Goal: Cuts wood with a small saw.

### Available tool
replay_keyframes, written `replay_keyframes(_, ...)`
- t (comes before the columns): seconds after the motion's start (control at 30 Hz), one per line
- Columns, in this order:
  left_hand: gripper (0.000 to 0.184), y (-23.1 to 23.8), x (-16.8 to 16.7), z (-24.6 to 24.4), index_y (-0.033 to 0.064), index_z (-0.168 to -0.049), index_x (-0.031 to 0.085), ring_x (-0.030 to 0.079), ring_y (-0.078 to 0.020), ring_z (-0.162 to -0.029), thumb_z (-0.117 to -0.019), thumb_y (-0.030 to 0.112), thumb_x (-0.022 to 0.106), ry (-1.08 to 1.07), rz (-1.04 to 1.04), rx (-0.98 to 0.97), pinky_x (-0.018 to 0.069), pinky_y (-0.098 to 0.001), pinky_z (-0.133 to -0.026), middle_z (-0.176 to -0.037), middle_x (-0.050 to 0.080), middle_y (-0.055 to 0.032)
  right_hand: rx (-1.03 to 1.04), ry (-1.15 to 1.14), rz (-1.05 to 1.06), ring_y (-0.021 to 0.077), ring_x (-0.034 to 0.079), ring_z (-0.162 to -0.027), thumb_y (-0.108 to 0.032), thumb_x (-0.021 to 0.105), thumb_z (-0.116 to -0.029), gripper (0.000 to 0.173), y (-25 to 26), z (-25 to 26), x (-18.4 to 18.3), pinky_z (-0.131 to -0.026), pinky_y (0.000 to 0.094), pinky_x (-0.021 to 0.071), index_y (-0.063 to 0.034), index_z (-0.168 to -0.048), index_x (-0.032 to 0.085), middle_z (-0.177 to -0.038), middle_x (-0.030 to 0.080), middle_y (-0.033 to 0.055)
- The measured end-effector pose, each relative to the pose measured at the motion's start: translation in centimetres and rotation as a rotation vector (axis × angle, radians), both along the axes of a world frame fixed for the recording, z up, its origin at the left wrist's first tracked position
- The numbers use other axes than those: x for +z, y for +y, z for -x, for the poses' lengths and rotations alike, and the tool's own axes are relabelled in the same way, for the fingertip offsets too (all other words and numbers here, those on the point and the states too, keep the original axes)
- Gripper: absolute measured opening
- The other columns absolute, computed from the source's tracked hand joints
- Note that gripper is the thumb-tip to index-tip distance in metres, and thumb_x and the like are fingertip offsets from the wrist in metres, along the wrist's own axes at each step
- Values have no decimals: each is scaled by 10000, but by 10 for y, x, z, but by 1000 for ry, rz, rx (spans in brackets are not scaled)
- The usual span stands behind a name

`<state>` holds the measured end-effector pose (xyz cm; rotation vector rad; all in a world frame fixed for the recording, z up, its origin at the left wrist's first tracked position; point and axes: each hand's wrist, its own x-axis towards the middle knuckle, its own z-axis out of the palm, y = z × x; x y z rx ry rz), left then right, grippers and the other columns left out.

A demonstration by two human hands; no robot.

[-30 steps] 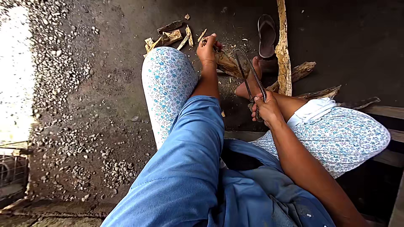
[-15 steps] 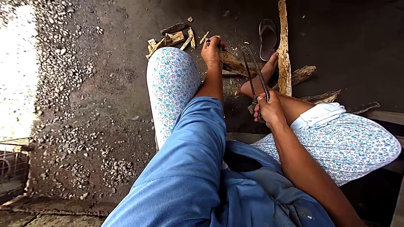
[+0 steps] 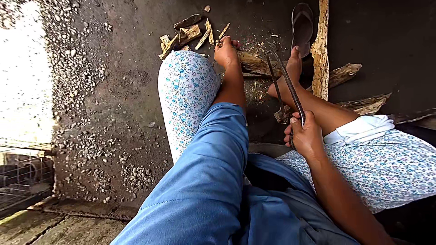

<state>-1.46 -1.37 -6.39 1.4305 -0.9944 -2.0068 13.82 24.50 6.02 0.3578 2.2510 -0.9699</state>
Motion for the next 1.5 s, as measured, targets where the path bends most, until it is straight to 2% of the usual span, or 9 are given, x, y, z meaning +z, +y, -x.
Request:
replay_keyframes(0.33, 147, -4, -2, 5, -24, -1108, 584, 643, -174, -566, -1053, 111, 569, 7, -21, -3, 593, -311, -577, -691, 620, -92, -14, 118, 48, 81, 627, -526, -158, 420, -1105, 295, 11, -27, 4, -496, 265, 577, 8, -1345, 463, -721, 602, 7)
replay_keyframes(0.57, 155, -5, -2, 3, -22, -1099, 580, 647, -168, -564, -1061, 127, 563, -23, -36, 0, 594, -302, -577, -683, 622, -87, 58, 34, -38, 106, 632, -547, -159, 407, -1119, 295, 5, -23, 3, -538, 297, 584, 3, -1364, 439, -731, 583, 32)
replay_keyframes(0.7, 158, -2, 1, -1, -21, -1046, 580, 649, -165, -585, -1072, 128, 532, -45, 9, -48, 590, -311, -612, -674, 618, -78, 113, -18, -76, 239, 654, -584, -177, 420, -1116, 321, -24, 21, -23, -572, 440, 593, -8, -1388, 394, -767, 599, 123)
replay_keyframes(0.87, 175, 3, 4, -5, -20, -1086, 583, 642, -162, -582, -1074, 148, 533, -66, -17, 2, 590, -306, -606, -696, 613, -80, 44, -21, -1, 233, 611, -519, -237, 403, -1124, 309, -64, 104, -75, -485, 420, 570, -70, -1383, 376, -770, 569, 117)
replay_keyframes(1.0, 178, -4, -3, -2, -25, -1129, 591, 646, -165, -588, -1074, 133, 531, -67, -60, 38, 594, -309, -602, -708, 620, -82, 146, 13, -29, 259, 639, -565, -232, 380, -1129, 340, -30, 35, -44, -532, 460, 586, -37, -1406, 378, -775, 586, 129)
replay_keyframes(1.1, 165, -7, -13, -4, -15, -1084, 584, 635, -155, -569, -1069, 138, 526, -118, -86, 50, 583, -297, -579, -694, 613, -73, 135, -18, -93, 184, 636, -576, -164, 399, -1120, 323, -9, -5, -17, -566, 390, 592, 3, -1396, 411, -749, 565, 76)
replay_keyframes(1.27, 156, -5, -9, -2, -10, -1053, 603, 652, -171, -600, -1047, 128, 530, -169, -76, 12, 587, -322, -601, -710, 629, -84, 189, 67, -141, 329, 675, -655, -203, 412, -1114, 350, -47, 56, -71, -627, 526, 593, 6, -1393, 385, -858, 618, 199)
replay_keyframes(1.33, 167, -3, -6, -4, -4, -1046, 610, 650, -173, -600, -1048, 144, 532, -163, -87, 28, 586, -325, -596, -709, 628, -82, 161, 85, -126, 294, 648, -586, -232, 410, -1115, 330, -62, 85, -92, -557, 492, 585, -30, -1374, 385, -841, 602, 170)
replay_keyframes(1.5, 167, -8, -4, -2, -2, -1100, 603, 653, -169, -599, -1054, 144, 538, -129, -121, 54, 596, -317, -597, -723, 626, -84, 149, -12, -106, 258, 620, -535, -249, 382, -1132, 319, -43, 42, -41, -507, 450, 571, -52, -1382, 378, -750, 580, 123)
